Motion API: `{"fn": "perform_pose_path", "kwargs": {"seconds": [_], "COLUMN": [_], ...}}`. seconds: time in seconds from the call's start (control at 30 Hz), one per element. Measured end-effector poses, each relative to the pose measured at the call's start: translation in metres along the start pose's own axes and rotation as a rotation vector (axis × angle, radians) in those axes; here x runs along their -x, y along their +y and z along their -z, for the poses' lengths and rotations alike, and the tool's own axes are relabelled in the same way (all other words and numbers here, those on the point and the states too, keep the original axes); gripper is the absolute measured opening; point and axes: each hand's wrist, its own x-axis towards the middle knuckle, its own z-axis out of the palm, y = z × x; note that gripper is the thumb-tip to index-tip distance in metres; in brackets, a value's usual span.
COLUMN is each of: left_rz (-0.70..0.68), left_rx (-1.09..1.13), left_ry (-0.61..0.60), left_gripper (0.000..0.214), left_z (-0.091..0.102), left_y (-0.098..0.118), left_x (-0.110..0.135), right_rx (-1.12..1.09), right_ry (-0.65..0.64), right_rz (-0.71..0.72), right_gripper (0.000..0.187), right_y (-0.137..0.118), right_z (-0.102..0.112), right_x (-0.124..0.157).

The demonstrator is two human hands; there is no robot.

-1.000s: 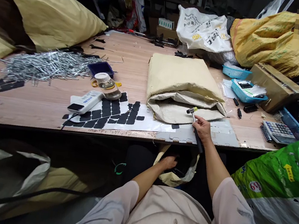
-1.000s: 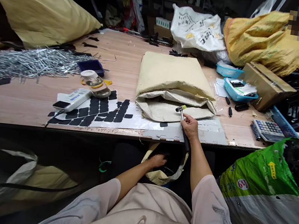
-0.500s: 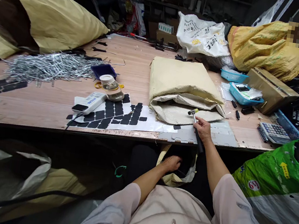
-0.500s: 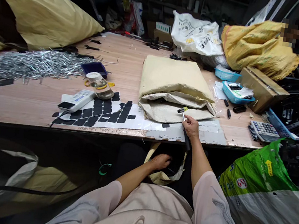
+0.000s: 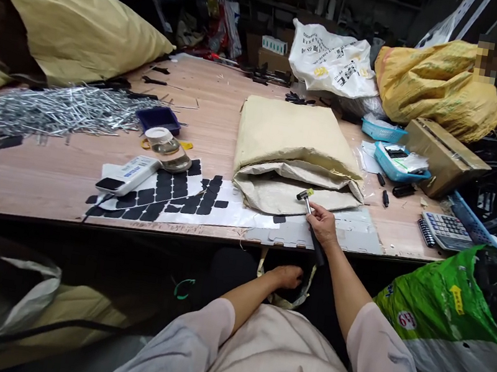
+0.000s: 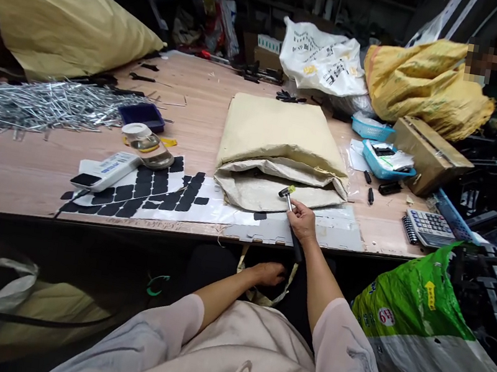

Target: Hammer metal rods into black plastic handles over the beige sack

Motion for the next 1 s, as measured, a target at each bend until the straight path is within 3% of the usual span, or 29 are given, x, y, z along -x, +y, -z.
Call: {"fn": "perform_pose_path", "kwargs": {"seconds": [0.1,0.3,0.53,1.0], "left_rz": [-0.059,-0.161,-0.148,-0.162], "left_rx": [-0.017,-0.057,0.138,0.195], "left_ry": [0.007,-0.050,0.073,-0.027], "left_gripper": [0.029,0.032,0.042,0.038], "left_z": [-0.010,-0.037,-0.031,-0.029], "left_y": [0.002,-0.026,-0.023,-0.033], "left_x": [-0.001,0.019,0.016,0.034], "right_rx": [0.020,0.023,0.025,0.001], "right_ry": [0.020,0.064,0.072,0.085], "right_rz": [0.004,0.005,-0.012,-0.055], "right_gripper": [0.050,0.050,0.050,0.050], "right_y": [-0.001,-0.003,-0.003,0.000], "right_z": [-0.001,-0.004,-0.002,-0.001], "right_x": [0.002,0.007,0.013,0.020]}}
